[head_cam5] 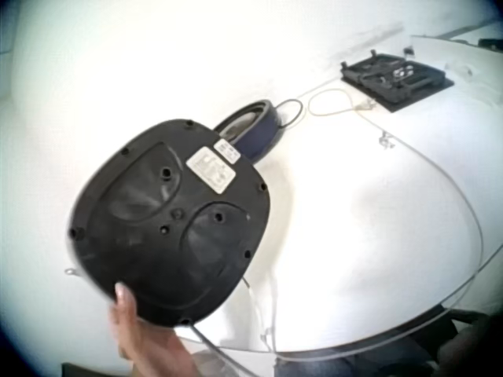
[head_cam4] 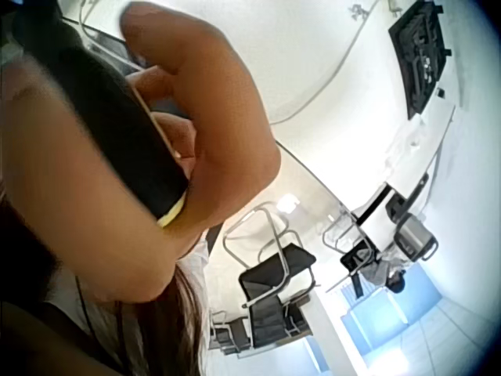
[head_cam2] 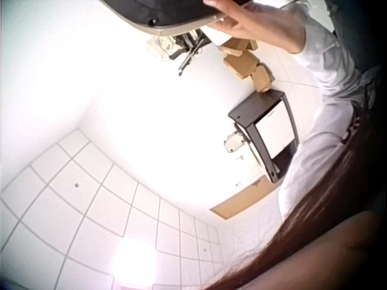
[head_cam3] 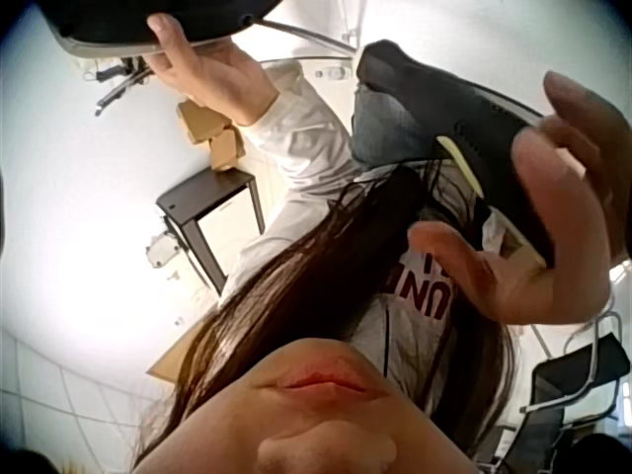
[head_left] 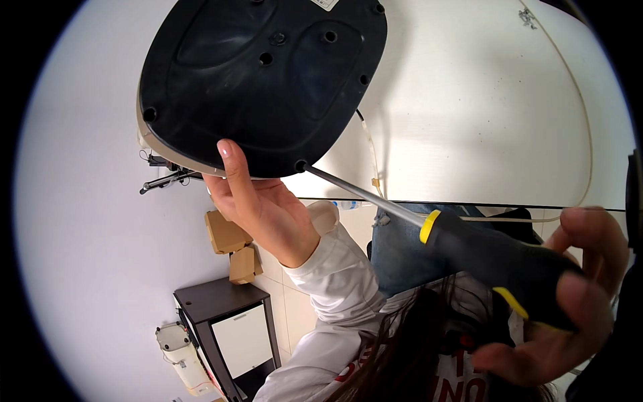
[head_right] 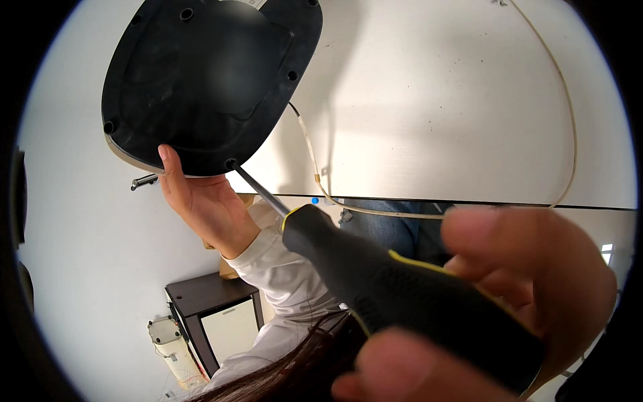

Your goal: The person uses a screwdriver to remove screws from the base of a small appliance, then separates the base from the main body. The person repeats this process on a second similar appliance, removing screws and detaching the base.

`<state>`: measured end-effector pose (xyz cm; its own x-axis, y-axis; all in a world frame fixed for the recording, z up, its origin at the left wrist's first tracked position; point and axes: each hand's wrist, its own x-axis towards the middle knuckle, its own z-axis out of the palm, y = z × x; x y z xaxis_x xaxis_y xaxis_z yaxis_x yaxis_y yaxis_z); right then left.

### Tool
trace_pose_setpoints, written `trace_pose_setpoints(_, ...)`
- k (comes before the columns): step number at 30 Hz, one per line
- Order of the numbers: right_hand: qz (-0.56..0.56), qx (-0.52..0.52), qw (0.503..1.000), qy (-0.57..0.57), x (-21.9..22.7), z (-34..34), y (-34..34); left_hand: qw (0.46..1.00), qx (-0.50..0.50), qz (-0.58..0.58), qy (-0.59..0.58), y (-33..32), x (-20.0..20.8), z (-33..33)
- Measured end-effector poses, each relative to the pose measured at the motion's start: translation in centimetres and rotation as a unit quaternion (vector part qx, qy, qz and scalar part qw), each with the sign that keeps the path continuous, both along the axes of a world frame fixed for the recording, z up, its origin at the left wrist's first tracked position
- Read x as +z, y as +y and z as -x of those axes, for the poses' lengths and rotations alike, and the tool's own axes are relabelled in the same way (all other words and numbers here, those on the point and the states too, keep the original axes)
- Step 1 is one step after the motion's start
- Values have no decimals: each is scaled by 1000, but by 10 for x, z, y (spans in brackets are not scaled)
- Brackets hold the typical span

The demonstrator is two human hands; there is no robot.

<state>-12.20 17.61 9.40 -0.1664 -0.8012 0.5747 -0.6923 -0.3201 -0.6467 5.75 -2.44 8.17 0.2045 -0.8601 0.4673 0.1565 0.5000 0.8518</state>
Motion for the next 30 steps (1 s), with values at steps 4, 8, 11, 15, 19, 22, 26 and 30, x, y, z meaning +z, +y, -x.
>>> trace_pose_setpoints(4,-87,-47,995,6,-8,-1,12,1000,25,10,-1,-1,-1,3)
trace_pose_setpoints(8,-131,-3,991,19,1,6,20,1000,13,1,-10,0,-5,-2)
trace_pose_setpoints(11,-63,-5,997,38,3,10,13,1000,10,5,-15,2,-2,-4)
trace_pose_setpoints(15,-40,10,996,-78,-10,0,9,1000,5,15,-16,-2,-5,-4)
trace_pose_setpoints(19,-91,-78,976,-184,-19,-7,29,999,24,-4,-25,3,-6,-2)
trace_pose_setpoints(22,-114,-105,979,-132,-15,-7,34,1000,14,8,-3,5,-4,4)
trace_pose_setpoints(26,-25,-6,996,-83,-13,1,13,1000,15,3,12,4,-2,4)
trace_pose_setpoints(30,-36,22,995,-89,-2,-2,3,1000,5,5,7,4,-3,4)
